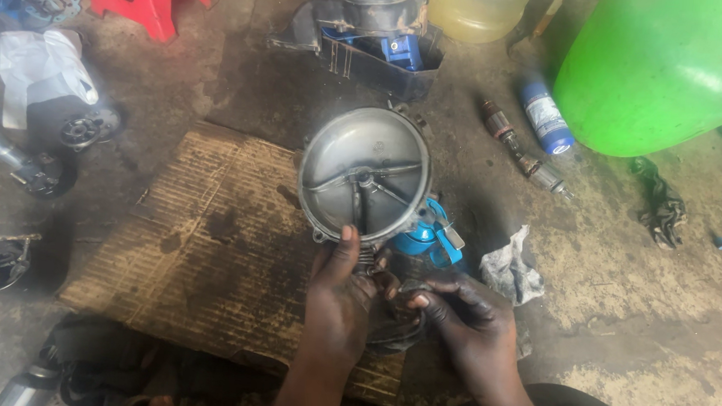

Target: The person sits on the floor and uses a cloth to wipe a circular metal mechanical part, likely a brake drum or housing. They repeatedly rub the interior and exterior surfaces of the part with the cloth, turning it over to clean different areas.

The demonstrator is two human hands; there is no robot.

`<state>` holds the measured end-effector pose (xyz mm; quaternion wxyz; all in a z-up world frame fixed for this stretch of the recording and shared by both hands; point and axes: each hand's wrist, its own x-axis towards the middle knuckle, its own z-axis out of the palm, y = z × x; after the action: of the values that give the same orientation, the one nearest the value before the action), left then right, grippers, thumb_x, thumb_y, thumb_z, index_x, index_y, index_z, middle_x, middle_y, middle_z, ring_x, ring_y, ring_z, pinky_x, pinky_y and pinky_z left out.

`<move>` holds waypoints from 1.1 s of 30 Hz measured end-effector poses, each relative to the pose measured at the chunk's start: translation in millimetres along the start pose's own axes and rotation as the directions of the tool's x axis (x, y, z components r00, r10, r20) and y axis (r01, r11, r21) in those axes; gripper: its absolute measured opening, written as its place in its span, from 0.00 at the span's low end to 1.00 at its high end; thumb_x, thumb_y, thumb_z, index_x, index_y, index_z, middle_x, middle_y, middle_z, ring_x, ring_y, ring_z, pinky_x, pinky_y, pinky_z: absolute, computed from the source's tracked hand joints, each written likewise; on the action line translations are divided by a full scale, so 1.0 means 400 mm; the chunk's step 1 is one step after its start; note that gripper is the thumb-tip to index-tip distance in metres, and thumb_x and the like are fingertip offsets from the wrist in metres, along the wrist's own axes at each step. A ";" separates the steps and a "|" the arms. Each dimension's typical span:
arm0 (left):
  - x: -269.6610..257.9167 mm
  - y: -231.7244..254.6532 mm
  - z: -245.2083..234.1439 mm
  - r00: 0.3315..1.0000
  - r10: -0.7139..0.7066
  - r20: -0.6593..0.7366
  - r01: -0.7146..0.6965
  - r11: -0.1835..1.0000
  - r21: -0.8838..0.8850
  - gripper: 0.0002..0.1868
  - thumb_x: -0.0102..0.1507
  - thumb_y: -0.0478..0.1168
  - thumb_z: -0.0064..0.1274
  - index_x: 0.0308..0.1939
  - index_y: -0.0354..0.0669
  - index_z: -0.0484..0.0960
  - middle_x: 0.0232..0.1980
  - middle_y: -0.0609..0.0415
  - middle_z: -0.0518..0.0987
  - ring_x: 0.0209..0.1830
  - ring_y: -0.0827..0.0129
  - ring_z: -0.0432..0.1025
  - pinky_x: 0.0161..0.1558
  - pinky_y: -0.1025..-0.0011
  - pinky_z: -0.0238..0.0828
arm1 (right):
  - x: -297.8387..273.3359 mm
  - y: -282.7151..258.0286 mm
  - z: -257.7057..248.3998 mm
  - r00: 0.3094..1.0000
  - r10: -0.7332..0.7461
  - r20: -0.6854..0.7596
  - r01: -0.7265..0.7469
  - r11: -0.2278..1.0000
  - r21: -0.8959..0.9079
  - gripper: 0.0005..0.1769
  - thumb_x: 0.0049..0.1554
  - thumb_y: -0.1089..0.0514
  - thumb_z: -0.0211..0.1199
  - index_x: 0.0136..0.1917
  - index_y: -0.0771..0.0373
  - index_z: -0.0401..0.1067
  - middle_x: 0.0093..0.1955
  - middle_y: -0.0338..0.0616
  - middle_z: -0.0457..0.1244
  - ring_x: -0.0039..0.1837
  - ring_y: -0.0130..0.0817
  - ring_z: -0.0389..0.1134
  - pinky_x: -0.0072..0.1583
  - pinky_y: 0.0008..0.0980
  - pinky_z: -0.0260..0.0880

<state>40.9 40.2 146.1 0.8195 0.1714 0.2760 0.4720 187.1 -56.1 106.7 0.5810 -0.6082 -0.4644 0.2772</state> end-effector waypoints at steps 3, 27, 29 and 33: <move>0.003 -0.020 -0.025 0.964 0.108 0.244 -0.069 0.984 -0.163 0.24 0.70 0.52 0.51 0.60 0.36 0.71 0.40 0.54 0.78 0.39 0.67 0.74 0.38 0.65 0.75 | -0.003 -0.008 0.000 0.998 0.060 -0.030 -0.062 0.997 -0.050 0.08 0.57 0.62 0.66 0.49 0.65 0.81 0.44 0.39 0.74 0.46 0.23 0.72 0.49 0.25 0.74; 0.042 -0.047 -0.052 0.998 0.060 -0.023 -0.057 0.992 0.111 0.26 0.61 0.52 0.59 0.57 0.43 0.73 0.41 0.58 0.75 0.39 0.70 0.68 0.35 0.66 0.63 | 0.035 0.045 -0.050 0.902 0.207 0.378 0.114 0.732 -0.672 0.18 0.53 0.55 0.67 0.58 0.54 0.79 0.60 0.44 0.68 0.61 0.42 0.71 0.61 0.40 0.72; 0.035 -0.040 -0.045 0.997 0.074 -0.021 -0.069 0.980 0.185 0.26 0.61 0.52 0.57 0.58 0.42 0.74 0.41 0.57 0.76 0.40 0.70 0.69 0.37 0.64 0.65 | 0.051 0.073 -0.093 0.927 0.325 0.186 -0.079 0.656 -0.751 0.24 0.54 0.52 0.67 0.64 0.52 0.74 0.63 0.43 0.68 0.63 0.43 0.71 0.63 0.42 0.71; 0.023 -0.039 -0.042 0.994 0.005 -0.108 0.028 0.954 0.299 0.26 0.58 0.49 0.55 0.59 0.49 0.71 0.48 0.58 0.82 0.49 0.72 0.74 0.49 0.65 0.69 | 0.103 0.194 -0.257 0.861 0.440 -0.254 -0.453 0.439 -0.776 0.48 0.50 0.43 0.76 0.77 0.51 0.58 0.70 0.55 0.60 0.67 0.52 0.67 0.65 0.47 0.69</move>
<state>44.8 40.8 121.7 0.7707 0.2667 0.3890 0.4285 313.2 -57.5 57.8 0.1435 -0.9071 -0.3571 0.1703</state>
